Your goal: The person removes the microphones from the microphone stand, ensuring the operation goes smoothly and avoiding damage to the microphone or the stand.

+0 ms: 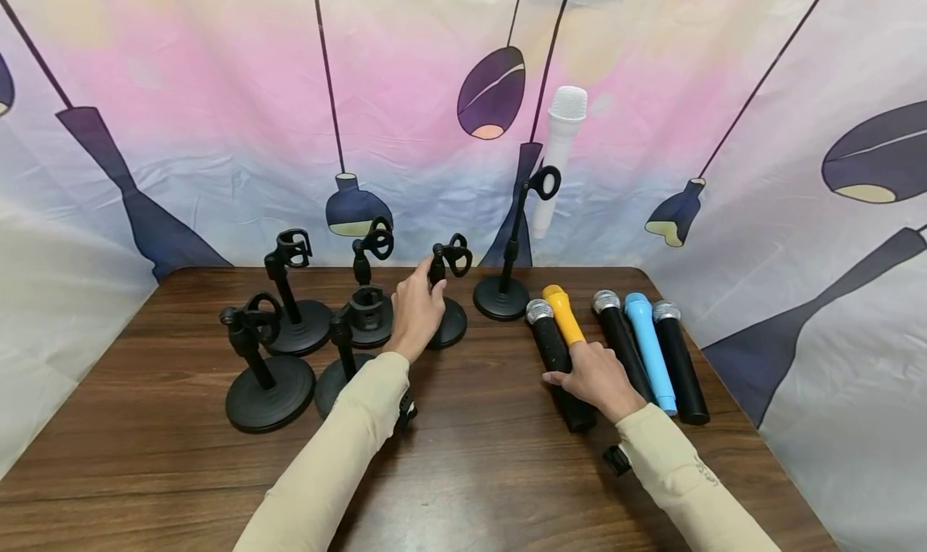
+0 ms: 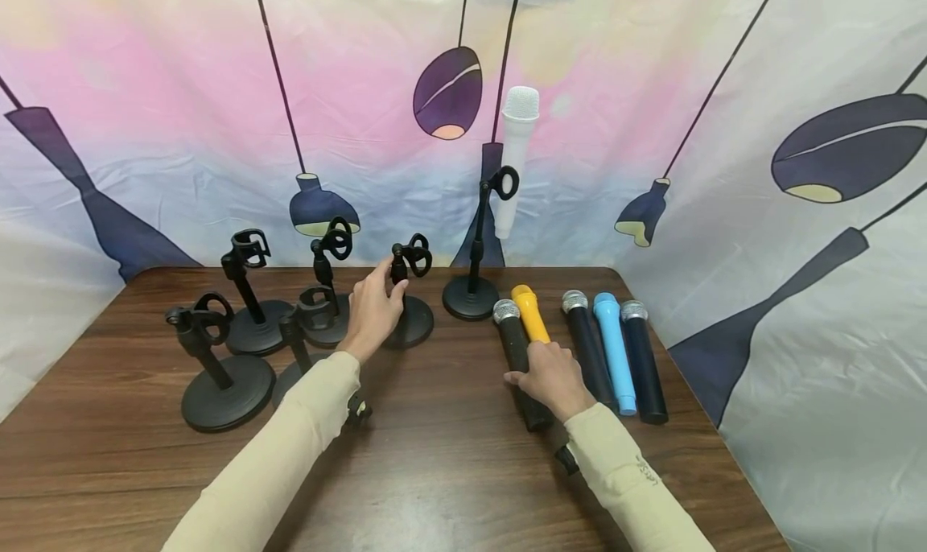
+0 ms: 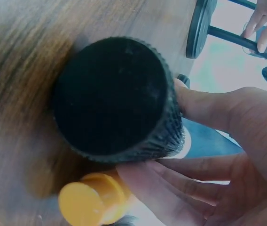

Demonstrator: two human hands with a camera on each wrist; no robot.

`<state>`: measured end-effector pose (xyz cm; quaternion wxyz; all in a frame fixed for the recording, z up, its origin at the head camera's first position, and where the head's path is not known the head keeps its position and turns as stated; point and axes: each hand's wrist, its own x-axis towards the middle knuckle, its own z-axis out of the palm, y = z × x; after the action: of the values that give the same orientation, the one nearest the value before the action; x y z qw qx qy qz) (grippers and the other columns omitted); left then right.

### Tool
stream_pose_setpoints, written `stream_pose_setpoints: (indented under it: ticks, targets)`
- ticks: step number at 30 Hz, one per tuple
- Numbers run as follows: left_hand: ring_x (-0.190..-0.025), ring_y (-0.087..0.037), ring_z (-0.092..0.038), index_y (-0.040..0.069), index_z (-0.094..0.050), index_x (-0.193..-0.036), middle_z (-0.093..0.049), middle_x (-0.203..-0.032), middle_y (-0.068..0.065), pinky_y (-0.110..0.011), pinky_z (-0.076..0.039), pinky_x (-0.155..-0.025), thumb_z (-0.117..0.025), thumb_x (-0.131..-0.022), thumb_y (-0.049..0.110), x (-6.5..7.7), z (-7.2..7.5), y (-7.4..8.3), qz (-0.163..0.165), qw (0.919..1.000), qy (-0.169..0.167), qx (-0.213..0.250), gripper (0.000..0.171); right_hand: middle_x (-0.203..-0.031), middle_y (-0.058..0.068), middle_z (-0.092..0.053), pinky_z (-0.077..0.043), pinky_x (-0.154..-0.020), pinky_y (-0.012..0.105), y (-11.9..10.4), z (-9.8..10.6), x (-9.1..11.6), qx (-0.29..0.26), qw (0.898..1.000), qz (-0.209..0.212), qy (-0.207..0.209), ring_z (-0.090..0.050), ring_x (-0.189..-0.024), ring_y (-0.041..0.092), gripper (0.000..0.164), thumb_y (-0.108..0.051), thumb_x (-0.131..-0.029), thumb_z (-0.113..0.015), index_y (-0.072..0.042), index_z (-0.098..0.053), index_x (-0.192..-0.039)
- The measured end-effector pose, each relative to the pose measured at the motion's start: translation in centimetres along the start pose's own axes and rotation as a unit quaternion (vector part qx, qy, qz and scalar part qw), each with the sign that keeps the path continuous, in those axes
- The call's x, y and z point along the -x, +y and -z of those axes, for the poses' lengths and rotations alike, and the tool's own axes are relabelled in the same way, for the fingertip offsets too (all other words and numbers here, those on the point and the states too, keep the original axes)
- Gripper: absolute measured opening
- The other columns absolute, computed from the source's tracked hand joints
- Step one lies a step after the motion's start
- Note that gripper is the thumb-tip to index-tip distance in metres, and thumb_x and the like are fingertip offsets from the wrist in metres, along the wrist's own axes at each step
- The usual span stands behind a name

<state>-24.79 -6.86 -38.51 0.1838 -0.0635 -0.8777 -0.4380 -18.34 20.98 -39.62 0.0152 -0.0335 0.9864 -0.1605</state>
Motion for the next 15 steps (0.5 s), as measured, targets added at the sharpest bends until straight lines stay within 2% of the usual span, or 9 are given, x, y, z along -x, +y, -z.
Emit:
stream_pose_setpoints:
  ticks: [3,5,7,11,13,15]
  targets:
    - [-0.086,-0.032,-0.068,0.004,-0.040,-0.154,-0.069,-0.106,-0.018,-0.050,-0.051,-0.079,-0.059,-0.105,0.019,0.5,0.4,0.1,0.014,0.9997,-0.015,-0.009,0.054,-0.064,0.010,-0.049,-0.041,-0.042,0.027,-0.1,0.5,-0.1,0.004,1.000,0.007,0.009,-0.051,-0.045,0.019,0.044,-0.037,-0.085,-0.084,-0.002,-0.058,-0.081]
    - [-0.097,-0.032,-0.069,0.001,-0.041,-0.153,-0.069,-0.114,-0.019,-0.051,-0.052,-0.086,-0.060,-0.105,0.021,0.9,0.7,0.2,0.021,0.9993,-0.026,-0.017,0.055,-0.063,0.009,-0.048,-0.041,-0.041,0.028,-0.2,1.0,-0.2,0.007,1.000,0.019,0.021,-0.050,-0.044,0.019,0.043,-0.037,-0.086,-0.084,-0.001,-0.059,-0.083]
    - [-0.103,-0.033,-0.069,0.000,-0.041,-0.152,-0.069,-0.119,-0.021,-0.054,-0.050,-0.092,-0.061,-0.104,0.022,1.4,1.0,0.4,0.024,0.9986,-0.041,-0.023,0.056,-0.061,0.008,-0.046,-0.040,-0.041,0.028,-0.3,1.6,-0.5,0.010,0.999,0.033,0.036,-0.048,-0.042,0.019,0.044,-0.037,-0.087,-0.082,0.001,-0.061,-0.085]
    - [-0.111,-0.036,-0.066,-0.001,-0.041,-0.152,-0.063,-0.133,-0.023,-0.057,-0.046,-0.099,-0.062,-0.104,0.024,2.8,1.7,0.7,0.025,0.9959,-0.077,-0.040,0.059,-0.057,0.006,-0.045,-0.037,-0.041,0.028,-0.9,2.7,-1.3,0.012,0.996,0.063,0.068,-0.044,-0.040,0.018,0.048,-0.037,-0.088,-0.081,0.008,-0.067,-0.097]
    - [-0.116,-0.038,-0.063,0.000,-0.041,-0.152,-0.059,-0.138,-0.022,-0.058,-0.043,-0.102,-0.063,-0.103,0.026,3.6,2.1,0.8,0.021,0.9943,-0.091,-0.050,0.059,-0.064,0.011,-0.057,-0.042,-0.044,0.031,-1.4,3.2,-1.9,0.012,0.993,0.077,0.085,-0.051,-0.045,0.020,0.052,-0.036,-0.089,-0.081,0.011,-0.069,-0.107]
    - [-0.118,-0.038,-0.062,0.000,-0.041,-0.152,-0.059,-0.139,-0.022,-0.059,-0.042,-0.103,-0.063,-0.103,0.027,4.5,2.4,0.8,0.015,0.9926,-0.105,-0.059,0.059,-0.080,0.019,-0.068,-0.049,-0.049,0.036,-1.9,3.6,-2.6,0.004,0.992,0.084,0.098,-0.060,-0.054,0.025,0.053,-0.035,-0.089,-0.080,0.011,-0.069,-0.113]
